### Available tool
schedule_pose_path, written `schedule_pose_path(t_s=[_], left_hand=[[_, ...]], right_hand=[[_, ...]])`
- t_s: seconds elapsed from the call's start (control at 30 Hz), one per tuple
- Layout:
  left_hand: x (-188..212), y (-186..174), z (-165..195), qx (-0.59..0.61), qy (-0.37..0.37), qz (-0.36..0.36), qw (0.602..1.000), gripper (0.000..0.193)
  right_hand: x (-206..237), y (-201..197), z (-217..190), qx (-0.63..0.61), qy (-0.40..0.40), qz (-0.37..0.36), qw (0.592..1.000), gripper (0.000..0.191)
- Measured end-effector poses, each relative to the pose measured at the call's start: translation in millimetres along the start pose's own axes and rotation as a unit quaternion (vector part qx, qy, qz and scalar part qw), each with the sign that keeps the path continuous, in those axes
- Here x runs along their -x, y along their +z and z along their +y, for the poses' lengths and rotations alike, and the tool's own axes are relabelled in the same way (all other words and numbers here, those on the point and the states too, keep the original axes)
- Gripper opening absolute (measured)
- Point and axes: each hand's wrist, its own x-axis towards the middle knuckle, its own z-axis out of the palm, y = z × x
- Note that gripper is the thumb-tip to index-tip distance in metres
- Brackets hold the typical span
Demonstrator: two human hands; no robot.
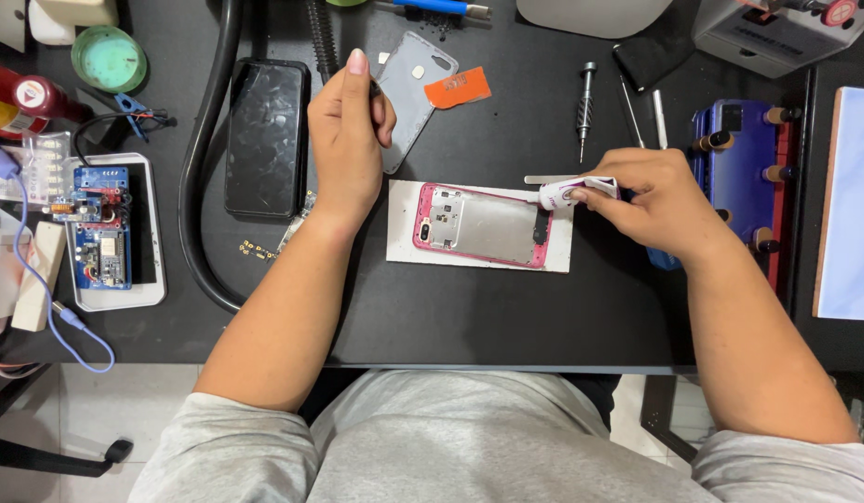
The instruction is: The person applies adhesive to the perimeter of a red smartphone back cover, then presses the cover onto the phone chassis. They use a blue battery removal tool to apply pressure and attach suction cups to the back for alignment. The phone remains on the workbench throughout.
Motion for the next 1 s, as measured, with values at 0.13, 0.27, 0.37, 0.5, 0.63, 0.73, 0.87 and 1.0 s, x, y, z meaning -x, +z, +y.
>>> schedule_pose_path(t_s=[0.13,0.27,0.37,0.5,0.63,0.73,0.87,1.0], left_hand=[[0.2,-0.3,0.4,0.006,-0.002,-0.003,1.000,0.049],[0.0,-1.0,0.2,0.003,0.002,-0.005,1.000,0.049],[0.2,-2.0,-1.0,-0.001,0.000,-0.004,1.000,0.050],[1.1,-1.3,-2.3,-0.032,0.005,-0.020,0.999,0.047],[6.2,6.1,2.4,-0.202,0.097,-0.169,0.960,0.025],[17.7,16.4,11.0,-0.322,0.244,-0.307,0.862,0.015],[37.9,32.5,18.6,-0.339,0.281,-0.429,0.789,0.019],[47.5,39.6,15.9,-0.350,0.237,-0.474,0.772,0.021]], right_hand=[[3.9,-1.6,1.2,0.011,-0.003,0.001,1.000,0.011],[7.0,-3.2,2.3,0.008,0.005,0.001,1.000,0.011],[9.1,-4.6,2.8,0.007,0.000,0.002,1.000,0.010],[12.1,-6.1,3.4,0.014,-0.006,0.005,1.000,0.010],[15.6,-7.7,4.5,0.026,0.002,0.007,1.000,0.010],[17.9,-8.1,5.5,0.024,0.006,0.008,1.000,0.010],[20.4,-8.2,6.6,0.020,0.001,0.011,1.000,0.010],[22.4,-9.5,8.0,0.009,0.006,0.009,1.000,0.010]])
